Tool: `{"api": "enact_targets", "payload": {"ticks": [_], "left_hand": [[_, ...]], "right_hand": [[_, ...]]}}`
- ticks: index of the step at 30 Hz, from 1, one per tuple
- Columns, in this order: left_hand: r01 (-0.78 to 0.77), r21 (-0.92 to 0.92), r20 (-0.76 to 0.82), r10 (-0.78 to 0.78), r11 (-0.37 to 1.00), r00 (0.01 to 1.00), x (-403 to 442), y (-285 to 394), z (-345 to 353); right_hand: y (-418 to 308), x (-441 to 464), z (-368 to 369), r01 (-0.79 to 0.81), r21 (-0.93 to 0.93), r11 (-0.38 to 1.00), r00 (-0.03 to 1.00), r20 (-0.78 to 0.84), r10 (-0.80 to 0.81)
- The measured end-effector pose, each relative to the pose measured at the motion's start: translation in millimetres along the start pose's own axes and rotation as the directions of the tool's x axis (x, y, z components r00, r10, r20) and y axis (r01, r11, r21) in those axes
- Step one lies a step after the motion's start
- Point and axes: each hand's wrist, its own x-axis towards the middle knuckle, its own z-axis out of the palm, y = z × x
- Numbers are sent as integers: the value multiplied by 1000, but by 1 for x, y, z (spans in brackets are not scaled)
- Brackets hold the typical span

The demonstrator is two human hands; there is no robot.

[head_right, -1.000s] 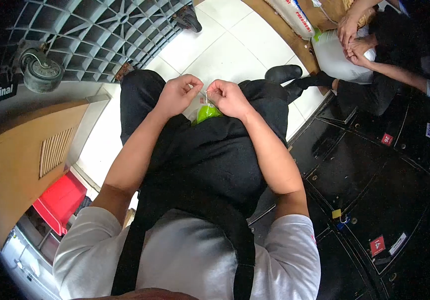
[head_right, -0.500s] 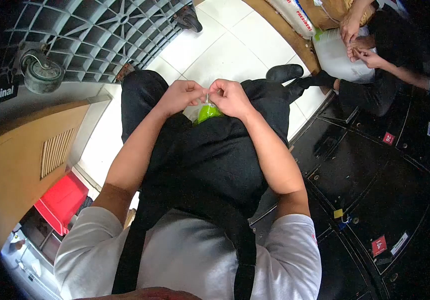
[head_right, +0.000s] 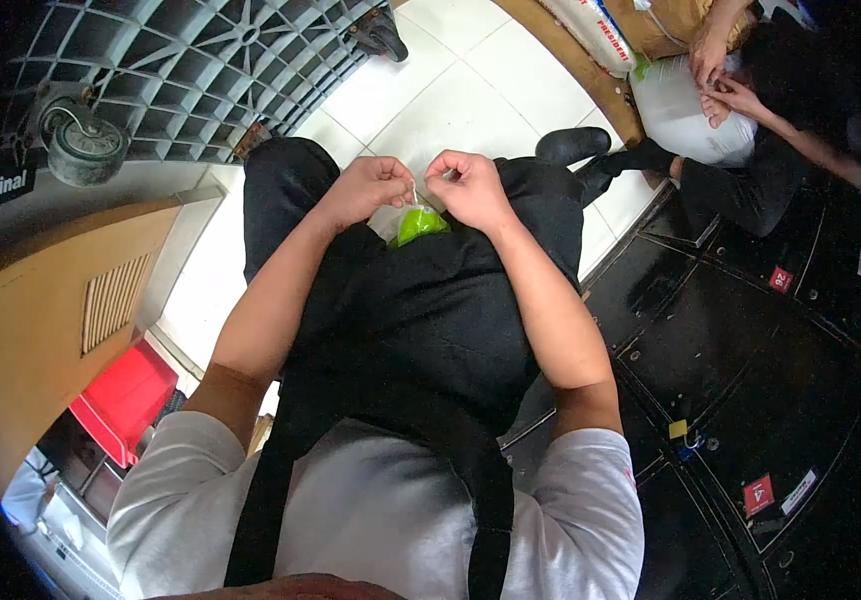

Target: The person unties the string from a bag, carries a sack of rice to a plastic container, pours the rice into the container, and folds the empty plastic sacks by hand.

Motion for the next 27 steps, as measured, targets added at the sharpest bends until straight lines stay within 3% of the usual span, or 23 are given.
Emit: {"api": "enact_targets", "payload": {"ticks": [11, 14, 27], "left_hand": [[19, -35, -18, -20, 999, 1000, -1, 4, 0], [40, -32, 0, -40, 999, 999, -1, 6, 0], [26, -6, -14, -26, 1000, 1000, 0, 4, 2]], "right_hand": [[-27, -9, 1, 63, -169, 984, 998, 12, -62], [-17, -7, 2, 123, -155, 980, 992, -20, -128], [-7, -2, -1, 101, -100, 990, 992, -64, -107]]}}
